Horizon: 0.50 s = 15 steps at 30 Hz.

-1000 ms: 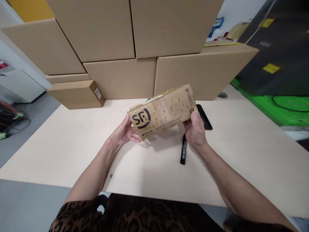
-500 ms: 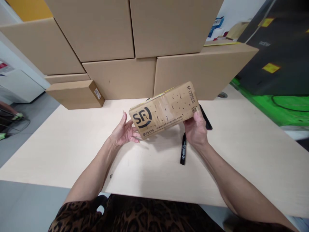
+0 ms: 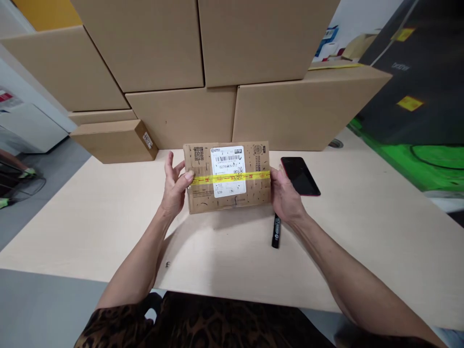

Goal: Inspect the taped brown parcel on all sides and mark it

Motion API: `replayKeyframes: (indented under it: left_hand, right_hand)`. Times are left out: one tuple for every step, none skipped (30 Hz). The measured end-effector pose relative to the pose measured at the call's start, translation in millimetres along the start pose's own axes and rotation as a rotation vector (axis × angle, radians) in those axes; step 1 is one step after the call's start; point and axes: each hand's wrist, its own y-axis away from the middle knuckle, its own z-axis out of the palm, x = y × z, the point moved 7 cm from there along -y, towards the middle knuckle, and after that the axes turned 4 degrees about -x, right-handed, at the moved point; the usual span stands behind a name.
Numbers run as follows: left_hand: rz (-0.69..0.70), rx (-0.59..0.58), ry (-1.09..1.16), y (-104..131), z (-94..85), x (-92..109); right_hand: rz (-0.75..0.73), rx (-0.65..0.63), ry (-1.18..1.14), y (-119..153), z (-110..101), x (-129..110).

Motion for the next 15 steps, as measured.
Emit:
replayKeyframes:
  left_hand:
    - [0.044, -0.006, -0.032, 0.5, 0.2, 4.3]
    - [0.092, -0.023, -0.059, 1.6, 2.1, 9.0]
    - [0.141, -0.049, -0.08, 3.4, 5.6, 13.8]
    - [0.184, -0.085, -0.096, 5.6, 10.3, 18.2]
    - [0.215, -0.132, -0.108, 8.3, 15.9, 21.6]
    - [0.233, -0.19, -0.117, 11.1, 21.9, 24.2]
    - [0.24, -0.251, -0.128, 14.0, 27.6, 25.9]
    - [0.237, -0.313, -0.14, 16.6, 32.4, 26.8]
    - [0.222, -0.368, -0.151, 18.8, 35.9, 26.8]
    - [0.201, -0.412, -0.153, 20.5, 38.0, 26.5]
    - [0.174, -0.442, -0.144, 21.5, 38.8, 25.8]
    - [0.139, -0.464, -0.121, 22.1, 39.0, 24.9]
    - [0.1, -0.477, -0.087, 22.5, 39.2, 23.9]
    - [0.064, -0.484, -0.044, 23.0, 39.8, 23.2]
    - [0.032, -0.486, -0.001, 23.8, 41.2, 23.0]
  right_hand:
    - [0.001, 0.009, 0.002, 0.8, -0.3, 2.1]
    - [0.007, 0.024, 0.003, 1.5, -1.1, 4.9]
    - [0.016, 0.043, 0.003, 2.0, -2.2, 7.8]
    - [0.023, 0.064, -0.002, 2.1, -3.4, 10.4]
    - [0.023, 0.088, -0.01, 2.0, -4.8, 12.4]
    - [0.011, 0.118, -0.02, 1.5, -6.6, 13.1]
    - [-0.007, 0.145, -0.031, 0.7, -8.4, 13.1]
    - [-0.027, 0.17, -0.042, -0.4, -10.3, 12.7]
    - [-0.045, 0.191, -0.055, -1.6, -12.2, 12.5]
    - [-0.057, 0.212, -0.071, -2.7, -14.4, 12.9]
    - [-0.064, 0.231, -0.088, -3.7, -16.8, 13.9]
    - [-0.064, 0.247, -0.108, -4.5, -19.1, 15.7]
    - [-0.06, 0.257, -0.126, -5.0, -21.1, 18.3]
    - [-0.049, 0.259, -0.141, -5.4, -22.5, 21.4]
    - [-0.031, 0.252, -0.15, -5.6, -23.0, 25.1]
